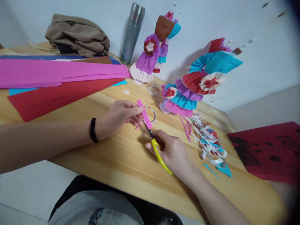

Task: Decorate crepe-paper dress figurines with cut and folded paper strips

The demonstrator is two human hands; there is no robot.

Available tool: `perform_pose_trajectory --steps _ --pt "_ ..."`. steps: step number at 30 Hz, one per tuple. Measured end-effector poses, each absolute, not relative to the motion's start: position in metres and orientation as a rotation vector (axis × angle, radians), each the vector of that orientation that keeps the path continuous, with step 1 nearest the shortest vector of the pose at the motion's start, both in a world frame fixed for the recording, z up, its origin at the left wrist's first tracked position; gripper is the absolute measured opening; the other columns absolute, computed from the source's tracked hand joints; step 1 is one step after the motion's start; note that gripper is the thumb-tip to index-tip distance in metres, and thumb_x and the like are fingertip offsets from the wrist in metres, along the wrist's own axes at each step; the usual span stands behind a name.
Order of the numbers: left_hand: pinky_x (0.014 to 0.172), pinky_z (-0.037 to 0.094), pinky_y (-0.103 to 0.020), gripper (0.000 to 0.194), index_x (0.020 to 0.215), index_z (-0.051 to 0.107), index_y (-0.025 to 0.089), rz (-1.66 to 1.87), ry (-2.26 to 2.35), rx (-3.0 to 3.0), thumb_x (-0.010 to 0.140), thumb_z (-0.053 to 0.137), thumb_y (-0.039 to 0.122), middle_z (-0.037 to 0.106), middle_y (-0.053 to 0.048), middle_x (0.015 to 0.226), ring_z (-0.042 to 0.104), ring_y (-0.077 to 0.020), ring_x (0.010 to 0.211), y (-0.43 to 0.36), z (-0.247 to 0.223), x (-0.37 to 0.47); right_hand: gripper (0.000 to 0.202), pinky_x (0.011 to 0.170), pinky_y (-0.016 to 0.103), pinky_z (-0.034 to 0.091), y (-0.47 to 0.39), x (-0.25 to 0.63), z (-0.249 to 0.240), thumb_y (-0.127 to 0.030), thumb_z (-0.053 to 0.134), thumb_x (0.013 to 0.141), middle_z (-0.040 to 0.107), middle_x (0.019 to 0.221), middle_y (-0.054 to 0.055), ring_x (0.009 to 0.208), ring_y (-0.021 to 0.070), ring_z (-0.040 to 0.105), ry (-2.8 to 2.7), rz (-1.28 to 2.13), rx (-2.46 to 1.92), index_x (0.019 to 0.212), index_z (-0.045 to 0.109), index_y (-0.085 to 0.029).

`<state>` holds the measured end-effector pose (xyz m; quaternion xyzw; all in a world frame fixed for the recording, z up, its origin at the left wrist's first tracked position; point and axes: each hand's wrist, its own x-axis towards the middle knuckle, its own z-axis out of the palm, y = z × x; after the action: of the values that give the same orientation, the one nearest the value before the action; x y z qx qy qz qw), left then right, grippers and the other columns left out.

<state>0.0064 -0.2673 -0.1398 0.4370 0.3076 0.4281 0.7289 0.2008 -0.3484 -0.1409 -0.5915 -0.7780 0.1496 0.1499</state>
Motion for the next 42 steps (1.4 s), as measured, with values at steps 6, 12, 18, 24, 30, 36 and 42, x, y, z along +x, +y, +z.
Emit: perform_pose_trajectory --steps 6,12,18,24,30,36,42 --pt "0.047 0.045 -0.016 0.021 0.06 0.067 0.009 1.056 0.707 0.998 0.08 0.067 0.015 0.065 -0.003 0.055 0.057 -0.0074 0.046 -0.262 -0.142 0.004 0.033 0.056 0.025 0.039 -0.357 0.195 -0.138 -0.024 0.059 0.082 0.075 0.084 0.004 0.064 0.0172 0.065 -2.464 0.477 -1.671 0.115 0.062 -0.018" --pt "0.046 0.044 -0.015 0.02 0.061 0.068 0.01 1.055 0.72 1.03 0.073 0.075 0.024 0.066 -0.003 0.055 0.057 -0.0075 0.046 -0.262 -0.143 0.003 0.052 0.066 0.029 0.047 -0.356 0.201 -0.134 -0.016 0.057 0.081 0.074 0.099 0.011 0.081 0.0226 0.07 -2.629 0.44 -1.549 0.132 0.054 -0.012" --pt "0.047 0.044 -0.016 0.029 0.061 0.069 0.011 1.046 0.711 1.075 0.064 0.084 0.035 0.067 -0.003 0.057 0.057 -0.0075 0.047 -0.262 -0.141 0.003 0.063 0.081 0.033 0.052 -0.356 0.209 -0.117 -0.01 0.054 0.081 0.069 0.114 0.013 0.096 0.0235 0.067 -2.702 0.586 -1.469 0.143 0.047 -0.014" --pt "0.047 0.041 -0.016 0.035 0.061 0.07 0.012 1.0 0.784 1.088 0.062 0.086 0.043 0.066 -0.002 0.053 0.056 -0.008 0.047 -0.265 -0.136 0.001 0.068 0.086 0.033 0.051 -0.353 0.219 -0.09 -0.015 0.069 0.076 0.065 0.111 0.012 0.101 0.0235 0.063 -2.753 0.803 -1.291 0.141 0.053 -0.018" --pt "0.05 0.041 -0.018 0.04 0.059 0.07 0.013 0.947 0.815 1.221 0.066 0.083 0.05 0.065 -0.002 0.054 0.055 -0.0089 0.05 -0.265 -0.137 0.002 0.033 0.071 0.032 0.046 -0.35 0.209 -0.092 -0.023 0.061 0.087 0.074 0.092 0.012 0.084 0.0253 0.069 -2.728 0.394 -1.467 0.118 0.066 -0.014" --pt "0.051 0.04 -0.021 0.04 0.059 0.067 0.013 0.905 0.811 1.308 0.069 0.081 0.05 0.063 -0.003 0.053 0.051 -0.01 0.05 -0.268 -0.132 0.005 0.035 0.074 0.031 0.048 -0.346 0.205 -0.097 -0.035 0.067 0.086 0.076 0.098 0.01 0.087 0.024 0.071 -2.212 0.47 -1.557 0.117 0.067 -0.017" --pt "0.05 0.041 -0.022 0.036 0.063 0.068 0.015 0.922 0.758 1.398 0.069 0.082 0.047 0.06 0.0 0.053 0.049 -0.0098 0.05 -0.274 -0.099 0.027 0.062 0.07 0.029 0.054 -0.339 0.196 -0.1 -0.02 0.076 0.069 0.077 0.095 0.003 0.076 0.0172 0.07 -1.62 0.955 -1.281 0.129 0.059 -0.019"
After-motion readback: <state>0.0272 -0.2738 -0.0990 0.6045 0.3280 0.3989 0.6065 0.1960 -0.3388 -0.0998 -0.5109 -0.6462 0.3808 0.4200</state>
